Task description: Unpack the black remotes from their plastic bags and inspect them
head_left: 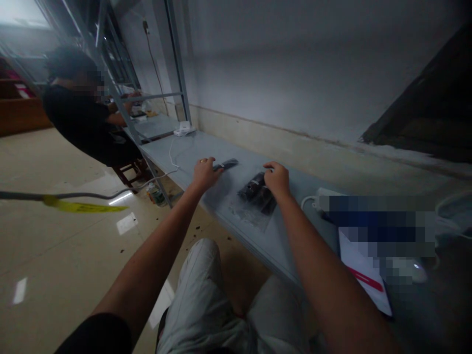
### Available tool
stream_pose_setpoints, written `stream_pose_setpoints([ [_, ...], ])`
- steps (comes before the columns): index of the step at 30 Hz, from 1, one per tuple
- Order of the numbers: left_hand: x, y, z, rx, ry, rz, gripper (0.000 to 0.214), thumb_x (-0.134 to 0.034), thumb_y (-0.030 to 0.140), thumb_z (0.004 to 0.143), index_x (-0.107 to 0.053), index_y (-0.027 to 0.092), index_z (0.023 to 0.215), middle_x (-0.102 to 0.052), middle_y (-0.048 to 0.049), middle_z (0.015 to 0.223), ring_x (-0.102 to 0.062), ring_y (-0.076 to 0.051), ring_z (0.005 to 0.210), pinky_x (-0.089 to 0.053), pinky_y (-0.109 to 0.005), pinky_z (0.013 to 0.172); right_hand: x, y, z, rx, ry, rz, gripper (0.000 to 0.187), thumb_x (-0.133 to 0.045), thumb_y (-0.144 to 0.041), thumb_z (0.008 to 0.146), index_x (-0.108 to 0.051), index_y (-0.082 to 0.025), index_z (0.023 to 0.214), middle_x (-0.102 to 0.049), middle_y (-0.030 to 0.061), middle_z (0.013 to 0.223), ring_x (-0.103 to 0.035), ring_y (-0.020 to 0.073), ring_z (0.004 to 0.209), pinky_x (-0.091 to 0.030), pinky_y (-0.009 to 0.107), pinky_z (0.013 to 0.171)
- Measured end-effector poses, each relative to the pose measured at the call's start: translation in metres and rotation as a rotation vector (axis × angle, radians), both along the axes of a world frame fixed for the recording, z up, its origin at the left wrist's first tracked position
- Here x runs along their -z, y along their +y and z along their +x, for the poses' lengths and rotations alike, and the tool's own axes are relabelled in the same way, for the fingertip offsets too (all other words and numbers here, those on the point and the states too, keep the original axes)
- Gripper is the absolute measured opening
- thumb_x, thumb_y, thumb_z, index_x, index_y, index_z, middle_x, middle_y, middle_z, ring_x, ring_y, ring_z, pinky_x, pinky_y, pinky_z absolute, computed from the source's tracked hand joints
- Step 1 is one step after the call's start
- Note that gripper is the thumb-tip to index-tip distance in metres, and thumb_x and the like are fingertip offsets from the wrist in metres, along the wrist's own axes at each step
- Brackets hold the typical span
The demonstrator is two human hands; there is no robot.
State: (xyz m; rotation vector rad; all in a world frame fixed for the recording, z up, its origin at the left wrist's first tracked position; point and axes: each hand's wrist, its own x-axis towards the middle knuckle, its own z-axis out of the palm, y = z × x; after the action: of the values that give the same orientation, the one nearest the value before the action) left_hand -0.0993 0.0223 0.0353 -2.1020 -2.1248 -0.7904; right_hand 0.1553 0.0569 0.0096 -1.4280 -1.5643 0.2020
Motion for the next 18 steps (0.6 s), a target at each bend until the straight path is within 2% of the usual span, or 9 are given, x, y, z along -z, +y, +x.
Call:
stream_pose_setpoints([
  [3,0.016,0.017,-0.004,0.0,0.1,-0.175,0.052,-0.065,0.044,0.086,-0.057,0.012,0.126,-0.065,-0.0213,0.122,-0.059,-0.032,0.114,-0.045,-0.04,0.095,-0.002,-0.001,-0.003,-0.01,0.013,0.06,0.033,-0.045,-0.01,0.073,-0.074,-0.015,0.088,-0.076,0.0123,0.095,-0.069,0.0252,0.095,-0.051,0.039,0.095],
  [6,0.021,0.023,-0.006,0.006,0.132,-0.175,0.039,-0.065,0.034,0.085,-0.059,0.015,0.119,-0.066,-0.0189,0.12,-0.059,-0.031,0.114,-0.046,-0.038,0.091,-0.003,-0.003,-0.006,-0.028,0.03,0.111,0.031,-0.044,-0.011,0.074,-0.073,-0.015,0.085,-0.076,0.0113,0.093,-0.069,0.0246,0.094,-0.051,0.039,0.095],
  [8,0.019,0.025,-0.006,0.017,0.086,-0.178,0.04,-0.068,0.028,0.081,-0.059,0.016,0.118,-0.067,-0.018,0.116,-0.062,-0.029,0.108,-0.047,-0.036,0.087,-0.005,-0.007,-0.008,-0.038,0.038,0.125,0.03,-0.043,-0.011,0.075,-0.072,-0.016,0.085,-0.075,0.0103,0.093,-0.068,0.0237,0.095,-0.05,0.038,0.096],
  [11,0.011,0.026,-0.002,0.042,-0.103,-0.225,0.042,-0.076,0.026,0.072,-0.061,0.015,0.11,-0.07,-0.0163,0.103,-0.066,-0.026,0.092,-0.048,-0.033,0.076,-0.008,-0.01,-0.012,-0.057,0.048,0.111,0.029,-0.042,-0.011,0.077,-0.07,-0.018,0.085,-0.074,0.0091,0.095,-0.067,0.022,0.098,-0.049,0.036,0.098],
  [14,0.009,0.021,0.006,0.107,-0.421,-0.215,0.034,-0.076,0.028,0.072,-0.062,0.015,0.1,-0.069,-0.0092,0.083,-0.063,-0.019,0.07,-0.046,-0.029,0.066,-0.009,-0.006,-0.014,-0.033,0.128,0.077,0.026,-0.042,-0.016,0.082,-0.067,-0.017,0.091,-0.073,0.0104,0.099,-0.066,0.0216,0.1,-0.049,0.036,0.098],
  [16,0.012,0.016,0.013,0.191,-0.58,-0.14,0.033,-0.076,0.03,0.072,-0.061,0.015,0.097,-0.066,-0.0039,0.074,-0.059,-0.015,0.063,-0.045,-0.028,0.064,-0.009,0.002,-0.014,0.038,0.233,0.036,0.025,-0.045,-0.025,0.086,-0.063,-0.016,0.1,-0.07,0.013,0.105,-0.065,0.0223,0.102,-0.049,0.037,0.098],
  [18,0.016,0.012,0.02,0.279,-0.659,0.001,0.034,-0.077,0.033,0.072,-0.06,0.016,0.095,-0.065,-0.0023,0.078,-0.059,-0.013,0.067,-0.044,-0.026,0.067,-0.009,0.01,-0.012,0.049,0.319,-0.01,0.031,-0.045,-0.036,0.09,-0.056,-0.015,0.11,-0.067,0.0147,0.108,-0.065,0.023,0.102,-0.051,0.04,0.097],
])
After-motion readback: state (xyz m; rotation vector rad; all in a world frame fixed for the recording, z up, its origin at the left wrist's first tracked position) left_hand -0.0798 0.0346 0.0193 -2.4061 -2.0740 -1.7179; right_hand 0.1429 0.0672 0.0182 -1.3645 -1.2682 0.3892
